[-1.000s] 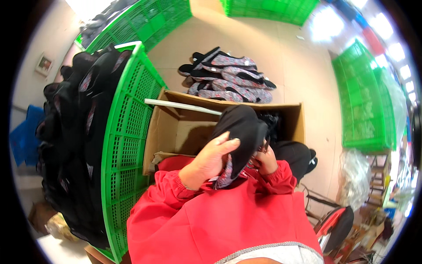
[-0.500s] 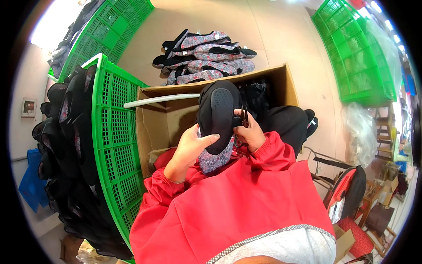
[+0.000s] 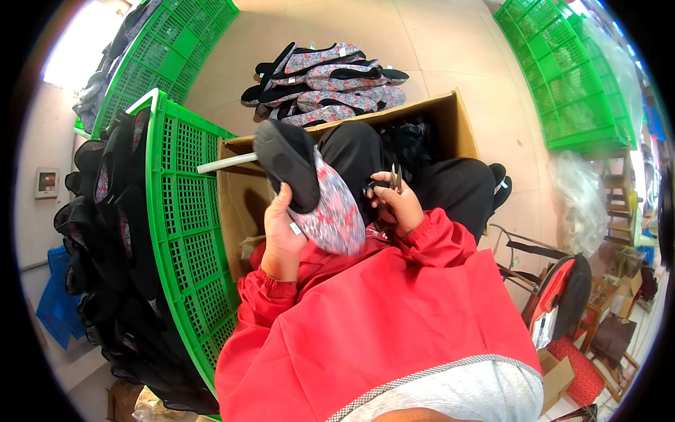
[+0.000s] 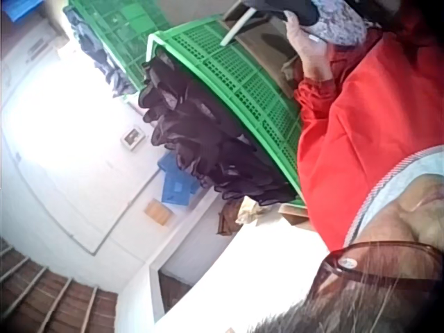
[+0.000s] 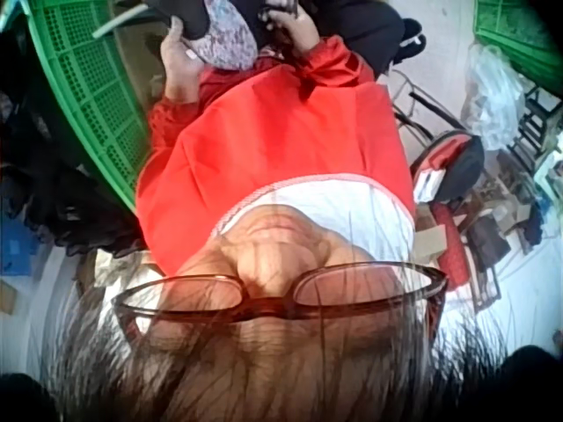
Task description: The person sits on the floor and sews the upper fabric to the sole of a slipper using a needle and thread. They pick up slippers from a cardboard box, stitch the edges, and place the finished items into a green plastic crate.
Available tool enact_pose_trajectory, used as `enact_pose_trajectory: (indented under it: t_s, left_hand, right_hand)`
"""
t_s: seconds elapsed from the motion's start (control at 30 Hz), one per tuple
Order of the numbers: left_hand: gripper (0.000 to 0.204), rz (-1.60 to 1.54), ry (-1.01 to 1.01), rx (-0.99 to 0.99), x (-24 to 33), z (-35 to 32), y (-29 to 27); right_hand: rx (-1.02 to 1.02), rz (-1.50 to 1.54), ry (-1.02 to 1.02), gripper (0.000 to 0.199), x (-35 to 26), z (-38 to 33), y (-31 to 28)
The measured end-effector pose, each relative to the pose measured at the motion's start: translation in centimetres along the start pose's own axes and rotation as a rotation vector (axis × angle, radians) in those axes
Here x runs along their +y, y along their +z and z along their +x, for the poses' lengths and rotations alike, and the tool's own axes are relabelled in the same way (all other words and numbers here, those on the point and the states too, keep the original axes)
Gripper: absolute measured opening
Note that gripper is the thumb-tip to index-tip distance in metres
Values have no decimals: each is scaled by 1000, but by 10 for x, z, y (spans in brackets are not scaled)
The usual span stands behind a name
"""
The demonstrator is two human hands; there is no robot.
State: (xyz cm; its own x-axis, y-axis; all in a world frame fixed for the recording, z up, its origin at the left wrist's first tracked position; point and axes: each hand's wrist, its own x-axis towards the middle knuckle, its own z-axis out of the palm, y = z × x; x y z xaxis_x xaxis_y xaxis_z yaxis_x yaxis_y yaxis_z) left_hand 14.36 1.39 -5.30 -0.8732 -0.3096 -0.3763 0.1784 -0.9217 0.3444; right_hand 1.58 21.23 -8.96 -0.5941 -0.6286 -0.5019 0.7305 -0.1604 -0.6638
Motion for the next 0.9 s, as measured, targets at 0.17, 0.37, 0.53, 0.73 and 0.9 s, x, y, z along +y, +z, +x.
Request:
enact_pose_trajectory:
  t_s: [0.17, 0.37, 0.53, 0.73, 0.9]
  left_hand:
    - [44, -106, 76, 127, 12, 14, -12]
    - [42, -165, 51, 190, 6, 14, -17]
    - [39, -123, 78, 212, -3, 14, -8]
    - [33, -3, 187, 308, -16, 10, 10]
    - [31, 85, 117, 350, -17, -3, 26]
  right_hand:
    - [-68, -9, -2, 25, 2, -7, -1]
    - [-147, -27, 13, 30, 2, -10, 1]
    - [-297, -18, -116, 45, 11, -11, 8]
    - [-462, -321, -233, 64, 6, -17, 8]
    - [-386, -369, -374, 55, 19, -14, 6]
